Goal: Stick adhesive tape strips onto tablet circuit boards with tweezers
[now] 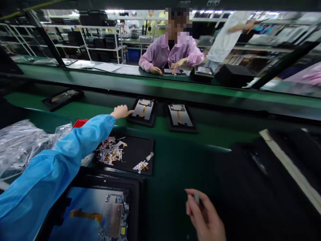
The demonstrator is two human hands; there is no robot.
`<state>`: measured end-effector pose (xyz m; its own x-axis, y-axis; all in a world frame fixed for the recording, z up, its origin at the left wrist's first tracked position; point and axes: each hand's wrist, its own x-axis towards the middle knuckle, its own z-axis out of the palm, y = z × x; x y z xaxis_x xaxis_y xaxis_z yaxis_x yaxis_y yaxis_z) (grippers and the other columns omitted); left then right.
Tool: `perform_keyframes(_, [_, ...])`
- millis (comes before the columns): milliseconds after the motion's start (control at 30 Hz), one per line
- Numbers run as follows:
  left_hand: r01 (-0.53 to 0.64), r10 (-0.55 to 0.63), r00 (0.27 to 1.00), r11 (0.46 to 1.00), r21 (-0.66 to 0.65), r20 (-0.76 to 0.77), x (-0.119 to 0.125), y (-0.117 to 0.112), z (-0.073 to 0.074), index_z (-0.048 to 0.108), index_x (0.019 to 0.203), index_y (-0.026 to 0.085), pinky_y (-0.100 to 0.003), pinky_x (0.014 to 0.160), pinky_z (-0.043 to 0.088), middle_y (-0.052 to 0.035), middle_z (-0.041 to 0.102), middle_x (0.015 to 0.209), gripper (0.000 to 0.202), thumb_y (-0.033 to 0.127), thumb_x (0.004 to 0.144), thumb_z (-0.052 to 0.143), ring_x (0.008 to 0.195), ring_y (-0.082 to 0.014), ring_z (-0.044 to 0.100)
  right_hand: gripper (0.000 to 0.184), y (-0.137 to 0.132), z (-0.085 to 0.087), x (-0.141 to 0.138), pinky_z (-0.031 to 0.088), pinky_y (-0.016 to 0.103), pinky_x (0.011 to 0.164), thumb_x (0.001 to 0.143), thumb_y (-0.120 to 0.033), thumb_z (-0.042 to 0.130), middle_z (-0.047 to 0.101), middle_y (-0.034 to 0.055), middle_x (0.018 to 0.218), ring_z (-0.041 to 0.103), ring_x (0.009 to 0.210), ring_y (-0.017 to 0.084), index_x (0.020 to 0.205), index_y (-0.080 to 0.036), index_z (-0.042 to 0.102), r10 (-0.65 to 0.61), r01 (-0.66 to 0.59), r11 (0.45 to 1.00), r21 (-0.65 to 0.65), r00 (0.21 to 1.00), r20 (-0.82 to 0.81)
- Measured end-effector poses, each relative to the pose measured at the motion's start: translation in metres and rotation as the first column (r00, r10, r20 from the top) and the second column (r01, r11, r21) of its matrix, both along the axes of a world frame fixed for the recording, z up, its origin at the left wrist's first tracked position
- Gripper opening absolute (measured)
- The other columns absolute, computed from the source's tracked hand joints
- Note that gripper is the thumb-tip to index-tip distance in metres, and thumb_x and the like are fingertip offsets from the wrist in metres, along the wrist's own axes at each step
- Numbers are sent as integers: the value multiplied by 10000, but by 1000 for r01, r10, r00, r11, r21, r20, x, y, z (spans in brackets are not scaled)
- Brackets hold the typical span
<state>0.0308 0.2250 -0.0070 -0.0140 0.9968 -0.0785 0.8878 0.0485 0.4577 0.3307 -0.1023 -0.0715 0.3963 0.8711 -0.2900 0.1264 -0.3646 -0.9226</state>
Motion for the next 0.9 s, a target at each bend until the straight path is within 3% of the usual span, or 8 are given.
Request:
perform_keyframes(200, [-85,85,993,996,-2,85,11,-10,-32,607,1325,160,-474,998,595,-117,631,1340,420,414,995,667,1171,-251,655,393,39,22,-51,491,242,494,919,-596,655,518,-19,610,542,521,140,932,-204,687,306,-336,914,227,939,160])
perform_keyframes(333, [-89,93,959,996,-27,266,21,-6,-18,613,1316,162,-465,995,597,-117,634,1335,412,416,996,665,1165,-248,657,340,49,32,-73,531,250,523,975,-522,606,628,48,871,580,547,108,917,-196,685,436,-487,817,309,872,222])
perform_keyframes(467, [-61,85,875,996,-65,476,0,-13,9,607,1320,166,-458,970,608,-107,641,1318,409,416,1001,659,1139,-240,666,294,53,30,-70,549,261,557,970,-465,611,635,65,962,586,585,104,885,-191,674,445,-507,820,265,856,261])
perform_keyframes(567, [-37,66,810,997,-62,583,-48,-48,31,623,1270,159,-408,888,628,-93,675,1224,365,410,1007,652,1048,-212,686,247,65,23,-58,533,259,551,942,-428,636,634,63,957,584,600,106,905,-186,670,412,-485,842,237,861,298])
perform_keyframes(633, [-23,55,784,998,-60,619,-91,-85,45,642,1184,148,-306,741,615,-42,697,1019,311,398,1000,659,824,-140,676,236,79,18,-53,521,266,552,918,-415,658,645,65,933,592,612,119,908,-180,673,405,-485,846,220,855,324])
perform_keyframes(733, [26,12,777,998,-51,630,-149,-146,58,679,1057,258,-211,510,460,74,639,680,261,414,863,757,532,-91,572,236,107,15,-57,535,310,628,879,-414,678,674,72,897,644,708,179,893,-178,685,450,-542,814,210,816,363])
perform_keyframes(800, [129,-77,787,991,-41,612,-174,-179,55,676,1123,331,-228,454,446,57,730,713,336,492,836,743,515,-142,620,220,129,18,-71,545,342,710,858,-405,676,694,75,901,664,804,219,871,-185,690,511,-613,761,211,768,386])
perform_keyframes(900, [373,-288,791,927,-52,540,-190,-212,33,723,1056,271,-218,550,545,53,797,893,226,433,908,668,691,-164,719,143,161,24,-105,527,332,787,863,-322,672,720,64,940,662,839,200,868,-187,718,655,-754,631,181,643,396])
